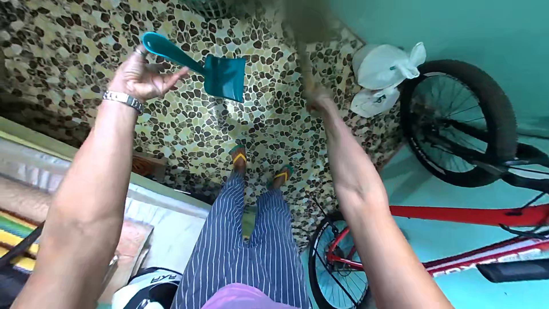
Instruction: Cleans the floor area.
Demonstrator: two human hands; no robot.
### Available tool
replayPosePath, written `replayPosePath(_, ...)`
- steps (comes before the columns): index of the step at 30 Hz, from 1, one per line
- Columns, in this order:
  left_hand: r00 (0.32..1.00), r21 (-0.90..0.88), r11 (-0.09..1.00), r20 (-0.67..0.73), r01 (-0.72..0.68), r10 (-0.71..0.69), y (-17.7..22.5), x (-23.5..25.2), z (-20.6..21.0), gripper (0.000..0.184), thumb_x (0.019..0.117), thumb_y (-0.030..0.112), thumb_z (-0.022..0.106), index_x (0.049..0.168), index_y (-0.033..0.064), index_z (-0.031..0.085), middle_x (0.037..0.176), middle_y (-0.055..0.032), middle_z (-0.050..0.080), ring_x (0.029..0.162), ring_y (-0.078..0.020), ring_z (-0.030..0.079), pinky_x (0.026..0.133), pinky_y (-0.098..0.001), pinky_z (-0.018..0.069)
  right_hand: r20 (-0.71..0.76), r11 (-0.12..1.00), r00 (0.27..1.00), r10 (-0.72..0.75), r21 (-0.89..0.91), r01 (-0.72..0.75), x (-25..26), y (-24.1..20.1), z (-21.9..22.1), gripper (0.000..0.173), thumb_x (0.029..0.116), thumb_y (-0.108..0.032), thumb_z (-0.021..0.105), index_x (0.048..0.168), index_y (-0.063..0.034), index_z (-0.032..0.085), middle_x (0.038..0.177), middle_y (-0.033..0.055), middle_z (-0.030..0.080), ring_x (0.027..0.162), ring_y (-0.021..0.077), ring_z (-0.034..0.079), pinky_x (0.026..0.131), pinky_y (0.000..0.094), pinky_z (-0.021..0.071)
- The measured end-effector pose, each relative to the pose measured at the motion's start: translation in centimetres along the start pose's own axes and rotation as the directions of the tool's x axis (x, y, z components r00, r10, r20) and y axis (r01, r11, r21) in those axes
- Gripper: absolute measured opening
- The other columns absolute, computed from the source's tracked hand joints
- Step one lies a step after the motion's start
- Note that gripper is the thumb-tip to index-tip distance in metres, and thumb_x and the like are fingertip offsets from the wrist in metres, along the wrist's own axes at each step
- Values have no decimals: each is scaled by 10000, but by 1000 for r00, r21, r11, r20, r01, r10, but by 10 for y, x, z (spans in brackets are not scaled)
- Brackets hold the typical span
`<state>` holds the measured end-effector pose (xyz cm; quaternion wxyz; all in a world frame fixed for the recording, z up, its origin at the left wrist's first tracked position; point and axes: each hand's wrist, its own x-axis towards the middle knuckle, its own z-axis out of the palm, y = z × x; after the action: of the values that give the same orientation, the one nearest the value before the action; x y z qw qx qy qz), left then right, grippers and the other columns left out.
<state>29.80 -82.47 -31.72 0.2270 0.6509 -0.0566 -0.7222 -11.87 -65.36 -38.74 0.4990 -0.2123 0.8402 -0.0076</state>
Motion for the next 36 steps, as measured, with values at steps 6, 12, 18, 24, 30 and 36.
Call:
replayPosePath(6, 997, -20, 1000, 72, -5, 6, -5, 1, 26, 394, 1029, 309, 527, 1368, 114, 474, 1305, -181, 618, 1112, -325, 686, 876, -417, 624, 82, 916, 995, -54, -392, 81, -33, 36, 62, 657, 1021, -231, 554, 1606, -169, 262, 1239, 300, 638, 1094, 493, 649, 876, 683, 516)
replayPosePath(12, 971, 173, 980, 202, 95, -129, -45, -13, 40, 524, 1055, 464, 500, 1444, 121, 423, 1282, -156, 631, 1052, -284, 708, 843, -380, 630, 189, 787, 968, 167, -617, -15, -120, 147, 62, 702, 1063, -264, 478, 1654, -208, 105, 1266, 270, 644, 1151, 458, 644, 952, 623, 504)
replayPosePath(18, 965, 262, 942, 98, 209, -241, -95, -29, 23, 282, 1018, 293, 539, 1235, 119, 583, 997, -88, 712, 765, -151, 698, 627, -261, 579, 197, 843, 967, 164, -536, -34, -224, 187, -18, 729, 1018, -332, 607, 1643, -297, 233, 1199, 269, 679, 1048, 472, 673, 907, 663, 511)
replayPosePath(24, 956, 66, 958, 76, 279, -283, -153, -75, -83, 308, 1023, 272, 401, 1207, 111, 587, 1012, -50, 689, 665, -70, 627, 525, -178, 501, 56, 941, 998, 3, -338, 16, -254, 166, -102, 706, 1024, -306, 612, 1637, -266, 264, 1100, 264, 674, 725, 359, 660, 657, 573, 551)
replayPosePath(30, 964, -182, 947, 36, 266, -264, -244, -136, -167, 380, 1089, 269, 288, 1286, 57, 534, 1071, -100, 695, 694, -91, 661, 559, -191, 541, -23, 998, 999, -48, -32, 48, -99, 63, -18, 637, 1035, -340, 588, 1591, -171, 328, 1209, 302, 620, 902, 421, 655, 784, 601, 541)
replayPosePath(36, 957, -223, 944, -100, 244, -272, -291, -169, -198, 358, 1119, 291, 296, 1308, 91, 525, 1091, -83, 702, 697, -77, 666, 543, -184, 535, 194, 976, 977, -90, -176, 125, -41, -36, 128, 591, 1060, -305, 530, 1580, -103, 335, 1326, 303, 588, 1134, 460, 629, 928, 632, 508)
